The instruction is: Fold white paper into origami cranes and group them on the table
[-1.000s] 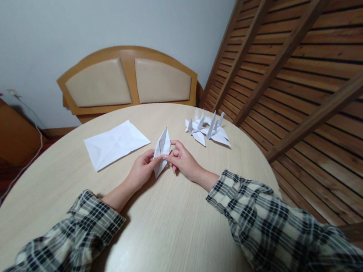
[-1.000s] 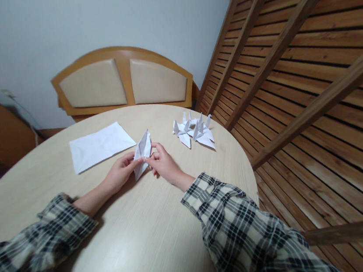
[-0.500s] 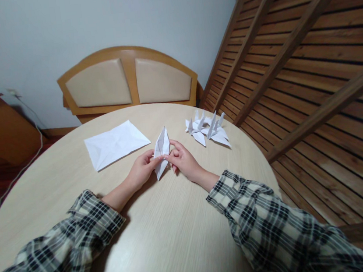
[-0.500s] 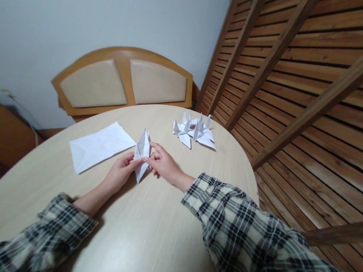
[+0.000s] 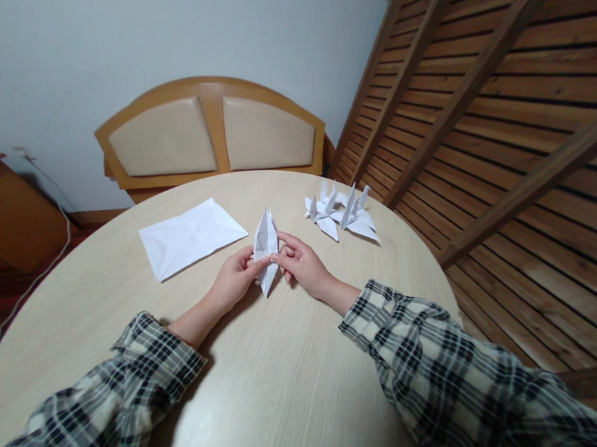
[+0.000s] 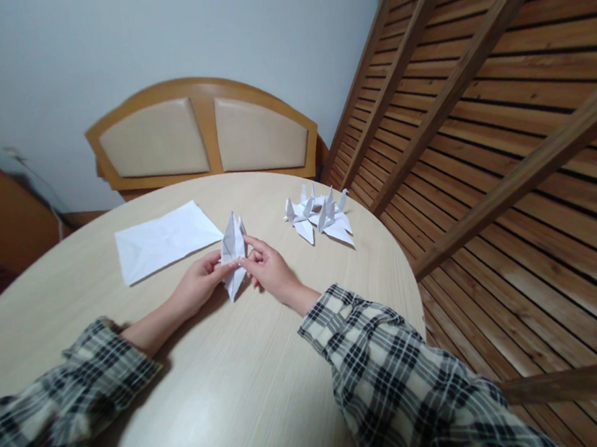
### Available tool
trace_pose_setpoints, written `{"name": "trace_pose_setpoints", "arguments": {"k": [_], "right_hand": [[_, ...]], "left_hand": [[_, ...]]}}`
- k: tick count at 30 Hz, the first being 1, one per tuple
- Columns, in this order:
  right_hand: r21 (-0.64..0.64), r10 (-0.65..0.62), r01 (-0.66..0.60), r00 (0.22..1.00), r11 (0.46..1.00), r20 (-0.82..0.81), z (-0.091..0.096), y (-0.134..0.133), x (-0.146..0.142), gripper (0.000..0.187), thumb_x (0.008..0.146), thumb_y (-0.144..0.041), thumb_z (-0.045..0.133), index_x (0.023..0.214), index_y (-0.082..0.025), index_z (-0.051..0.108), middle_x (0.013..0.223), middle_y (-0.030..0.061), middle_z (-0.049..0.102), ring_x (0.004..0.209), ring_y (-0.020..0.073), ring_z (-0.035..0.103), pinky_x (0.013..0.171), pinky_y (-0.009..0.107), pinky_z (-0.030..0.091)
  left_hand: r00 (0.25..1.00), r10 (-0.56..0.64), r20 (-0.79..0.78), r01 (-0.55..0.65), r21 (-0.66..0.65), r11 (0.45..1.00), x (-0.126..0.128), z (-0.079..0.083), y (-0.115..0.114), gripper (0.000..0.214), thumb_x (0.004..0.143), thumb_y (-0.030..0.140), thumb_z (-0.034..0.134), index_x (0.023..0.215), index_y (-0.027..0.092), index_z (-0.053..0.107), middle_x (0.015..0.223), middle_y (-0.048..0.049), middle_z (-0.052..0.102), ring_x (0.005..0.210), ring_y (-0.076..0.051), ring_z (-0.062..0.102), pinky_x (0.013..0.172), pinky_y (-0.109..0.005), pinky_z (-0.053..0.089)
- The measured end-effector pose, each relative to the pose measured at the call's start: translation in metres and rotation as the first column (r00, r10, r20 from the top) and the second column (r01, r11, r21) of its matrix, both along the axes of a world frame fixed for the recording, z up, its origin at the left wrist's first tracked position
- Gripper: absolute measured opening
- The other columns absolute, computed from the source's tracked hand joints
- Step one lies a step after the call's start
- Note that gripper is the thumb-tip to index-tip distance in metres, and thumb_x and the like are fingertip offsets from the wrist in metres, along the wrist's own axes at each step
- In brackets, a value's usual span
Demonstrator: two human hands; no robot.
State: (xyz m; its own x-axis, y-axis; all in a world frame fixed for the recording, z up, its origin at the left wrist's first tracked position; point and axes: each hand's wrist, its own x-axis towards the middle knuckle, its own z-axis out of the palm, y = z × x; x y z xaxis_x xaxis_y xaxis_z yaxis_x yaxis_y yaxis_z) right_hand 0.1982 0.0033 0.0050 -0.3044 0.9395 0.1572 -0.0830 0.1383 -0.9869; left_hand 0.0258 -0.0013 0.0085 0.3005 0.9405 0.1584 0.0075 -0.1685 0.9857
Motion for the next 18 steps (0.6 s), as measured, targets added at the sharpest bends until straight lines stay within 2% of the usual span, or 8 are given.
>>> {"name": "trace_pose_setpoints", "arguments": {"k": [8,13,18], "right_hand": [[0.012,-0.017,0.017,1.000,1.000,0.000,-0.0008,0.0003,-0.0001,0.051,0.084,-0.032,0.066,0.133,-0.022,0.055,0.064,-0.0101,0.047,0.043,0.0054,0.043,0.036,0.017,0.035],[0.015,-0.004,0.004,1.000,1.000,0.018,-0.0003,-0.0002,-0.0005,0.036,0.084,-0.034,0.065,0.118,-0.021,0.062,0.060,-0.0093,0.045,0.043,0.0066,0.043,0.034,0.017,0.032],[0.013,0.015,-0.016,0.999,1.000,0.048,0.0008,-0.0015,-0.0001,0.021,0.086,-0.035,0.064,0.101,-0.020,0.065,0.057,-0.0080,0.045,0.042,0.0070,0.042,0.034,0.017,0.032]], "left_hand": [[0.999,0.017,-0.040,-0.016,0.011,1.000,0.0002,0.0009,-0.0002,0.028,0.082,0.038,0.070,0.094,0.013,0.067,0.082,-0.0054,0.067,0.069,-0.017,0.055,0.063,-0.030,0.041],[0.999,0.025,-0.047,-0.024,0.038,0.999,-0.0006,-0.0007,0.0007,0.025,0.082,0.037,0.070,0.092,0.014,0.067,0.080,-0.0045,0.066,0.069,-0.017,0.055,0.064,-0.030,0.040],[1.000,0.024,-0.013,-0.024,0.005,1.000,0.0007,0.0012,-0.0002,0.026,0.080,0.037,0.071,0.093,0.014,0.068,0.080,-0.0047,0.066,0.067,-0.017,0.053,0.061,-0.030,0.039]]}}
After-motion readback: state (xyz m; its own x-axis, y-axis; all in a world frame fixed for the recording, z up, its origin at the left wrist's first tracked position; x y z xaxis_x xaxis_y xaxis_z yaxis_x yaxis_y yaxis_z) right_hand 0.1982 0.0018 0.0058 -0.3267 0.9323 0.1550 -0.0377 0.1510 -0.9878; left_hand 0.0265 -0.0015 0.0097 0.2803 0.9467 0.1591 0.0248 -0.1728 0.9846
